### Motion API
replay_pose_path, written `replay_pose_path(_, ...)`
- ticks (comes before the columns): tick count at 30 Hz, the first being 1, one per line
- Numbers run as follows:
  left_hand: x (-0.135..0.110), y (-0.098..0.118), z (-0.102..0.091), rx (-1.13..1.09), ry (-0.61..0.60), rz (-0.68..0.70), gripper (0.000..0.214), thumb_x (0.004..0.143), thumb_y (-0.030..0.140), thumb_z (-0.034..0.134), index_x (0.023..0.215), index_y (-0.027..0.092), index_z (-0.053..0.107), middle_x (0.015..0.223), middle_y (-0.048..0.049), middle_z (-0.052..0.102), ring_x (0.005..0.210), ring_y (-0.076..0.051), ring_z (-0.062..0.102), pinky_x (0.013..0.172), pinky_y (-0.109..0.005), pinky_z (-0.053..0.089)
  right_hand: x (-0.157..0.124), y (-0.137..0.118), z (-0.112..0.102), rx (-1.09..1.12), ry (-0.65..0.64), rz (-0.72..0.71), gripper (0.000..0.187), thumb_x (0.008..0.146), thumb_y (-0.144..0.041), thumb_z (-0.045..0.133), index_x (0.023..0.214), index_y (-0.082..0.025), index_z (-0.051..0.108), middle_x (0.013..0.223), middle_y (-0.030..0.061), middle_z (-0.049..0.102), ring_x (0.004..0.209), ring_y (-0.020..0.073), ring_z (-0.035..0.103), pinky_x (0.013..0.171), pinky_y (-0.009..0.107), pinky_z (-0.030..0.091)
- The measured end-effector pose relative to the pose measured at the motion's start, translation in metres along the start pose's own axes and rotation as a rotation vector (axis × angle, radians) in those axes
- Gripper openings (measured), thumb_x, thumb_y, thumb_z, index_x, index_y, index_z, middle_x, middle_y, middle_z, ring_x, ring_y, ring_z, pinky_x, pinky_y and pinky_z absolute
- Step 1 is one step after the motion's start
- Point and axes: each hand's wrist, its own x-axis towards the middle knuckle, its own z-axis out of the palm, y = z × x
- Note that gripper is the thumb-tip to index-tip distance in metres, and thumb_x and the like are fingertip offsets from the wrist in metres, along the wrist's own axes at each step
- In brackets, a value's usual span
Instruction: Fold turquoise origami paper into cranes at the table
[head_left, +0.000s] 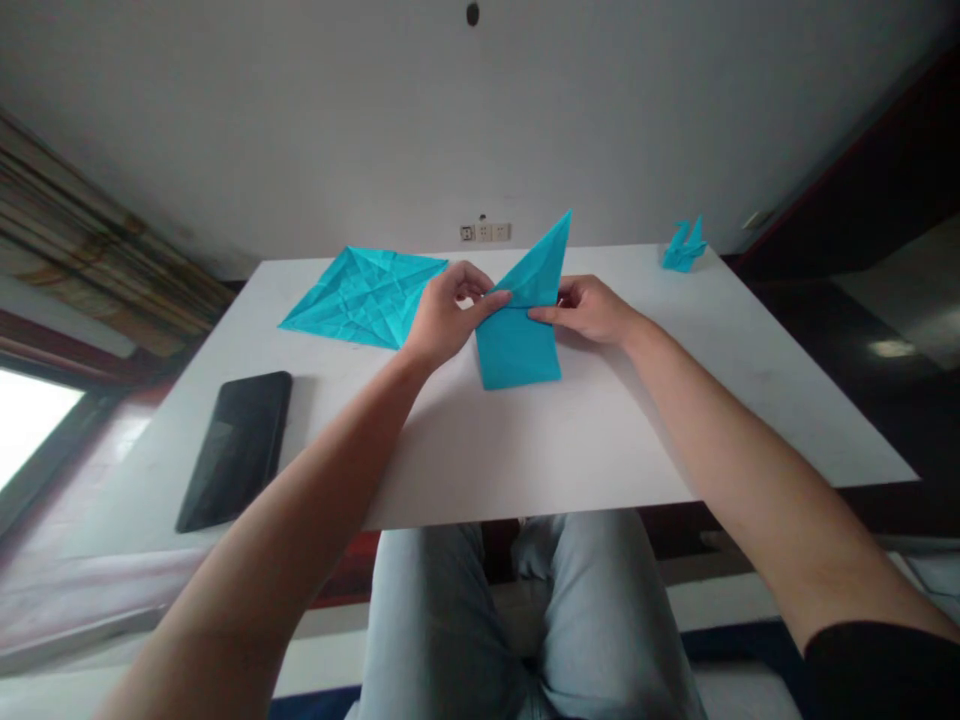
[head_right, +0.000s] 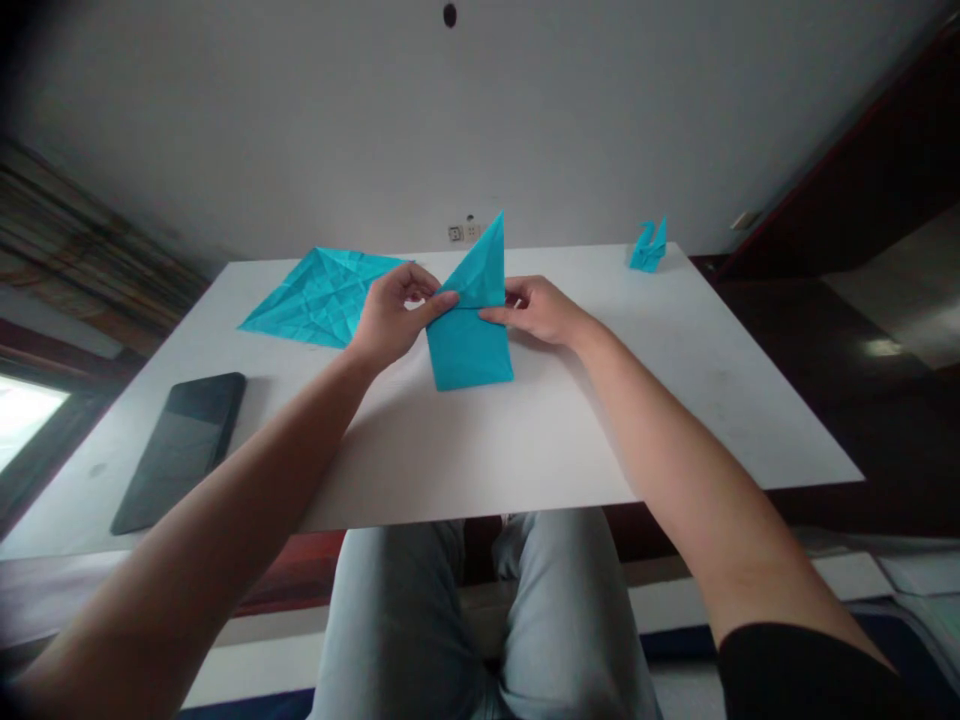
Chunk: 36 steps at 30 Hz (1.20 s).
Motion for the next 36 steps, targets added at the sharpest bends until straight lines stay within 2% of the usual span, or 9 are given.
replay_pose_path(6, -0.004, 0.02, -0.009, 0.106, 0.07, 0.112, 0.012, 0.104, 0.038, 0.082, 0.106, 0.027, 0.078, 0.109, -0.0046, 0.083, 0.107, -0.025, 0.074, 0.101, -0.045, 0.06, -0.005, -0.013, -0.01, -0.262, 0.201, -0.177, 0.046, 0.092, -0.079, 0.085, 0.102, -0.034, 0.088, 0.114, 0.0064, 0.083, 0.113, 0.0351, 0.076, 0.096, 0.053, 0.064)
replay_pose_path(12, -0.006, 0.026, -0.01, 0.092, 0.193, 0.196, 0.006, 0.102, 0.03, 0.079, 0.102, 0.029, 0.085, 0.123, -0.0089, 0.077, 0.113, -0.028, 0.073, 0.093, -0.045, 0.064, -0.015, -0.032, -0.015, -0.417, 0.249, -0.258, 0.035, 0.112, -0.065, 0.065, 0.117, -0.039, 0.089, 0.134, 0.0074, 0.078, 0.132, 0.0381, 0.072, 0.106, 0.058, 0.062)
replay_pose_path(14, -0.004, 0.023, -0.011, 0.091, 0.169, 0.191, 0.008, 0.101, 0.03, 0.079, 0.097, 0.029, 0.086, 0.13, -0.0093, 0.076, 0.115, -0.028, 0.074, 0.094, -0.045, 0.065, -0.013, -0.034, -0.016, -0.495, 0.24, -0.244, 0.033, 0.114, -0.058, 0.064, 0.115, -0.038, 0.089, 0.139, 0.0096, 0.076, 0.138, 0.0408, 0.068, 0.109, 0.063, 0.061)
replay_pose_path(20, -0.004, 0.012, -0.015, 0.085, -0.319, 0.103, 0.016, 0.088, 0.019, 0.073, 0.091, 0.027, 0.087, 0.113, -0.0062, 0.086, 0.113, -0.027, 0.08, 0.11, -0.045, 0.064, -0.002, -0.018, -0.025, -0.618, 0.228, -0.182, 0.033, 0.11, -0.046, 0.062, 0.127, -0.033, 0.087, 0.127, 0.0123, 0.074, 0.126, 0.0397, 0.069, 0.112, 0.065, 0.059)
replay_pose_path(23, -0.007, 0.01, -0.016, 0.071, -0.492, 0.069, 0.021, 0.086, 0.02, 0.07, 0.094, 0.026, 0.088, 0.114, -0.0047, 0.088, 0.113, -0.026, 0.082, 0.115, -0.043, 0.062, 0.0, -0.001, -0.026, -0.63, 0.114, -0.154, 0.034, 0.109, -0.048, 0.065, 0.128, -0.03, 0.087, 0.128, 0.0136, 0.074, 0.125, 0.0394, 0.069, 0.114, 0.063, 0.057)
replay_pose_path(27, -0.009, 0.006, -0.011, 0.069, -0.494, 0.072, 0.017, 0.094, 0.037, 0.077, 0.098, 0.024, 0.087, 0.115, -0.0081, 0.086, 0.114, -0.028, 0.081, 0.113, -0.043, 0.062, 0.0, 0.021, -0.022, -0.68, -0.061, -0.106, 0.043, 0.1, -0.049, 0.079, 0.138, -0.029, 0.083, 0.148, 0.0161, 0.071, 0.142, 0.0457, 0.064, 0.125, 0.067, 0.049)
replay_pose_path(31, -0.011, -0.001, -0.006, 0.255, -0.429, 0.035, 0.058, 0.081, 0.054, 0.1, 0.126, 0.022, 0.083, 0.139, -0.0141, 0.075, 0.127, -0.034, 0.075, 0.121, -0.053, 0.056, 0.0, 0.033, -0.02, -0.69, -0.123, -0.032, 0.073, 0.092, -0.054, 0.087, 0.159, -0.028, 0.072, 0.162, 0.0183, 0.065, 0.153, 0.0498, 0.058, 0.131, 0.071, 0.043)
replay_pose_path(33, -0.012, -0.003, -0.006, 0.378, -0.412, -0.047, 0.072, 0.08, 0.058, 0.102, 0.138, 0.022, 0.078, 0.147, -0.016, 0.071, 0.135, -0.039, 0.072, 0.129, -0.061, 0.049, 0.0, 0.034, -0.021, -0.684, -0.126, -0.025, 0.079, 0.089, -0.06, 0.09, 0.159, -0.03, 0.071, 0.163, 0.0171, 0.065, 0.153, 0.0508, 0.056, 0.132, 0.073, 0.041)
replay_pose_path(36, -0.011, -0.005, -0.009, 0.478, -0.394, -0.133, 0.065, 0.088, 0.059, 0.096, 0.14, 0.024, 0.079, 0.147, -0.0166, 0.071, 0.144, -0.043, 0.066, 0.132, -0.066, 0.041, 0.0, 0.034, -0.023, -0.672, -0.14, 0.002, 0.082, 0.081, -0.068, 0.096, 0.151, -0.03, 0.077, 0.16, 0.0167, 0.065, 0.15, 0.0527, 0.057, 0.132, 0.075, 0.04)
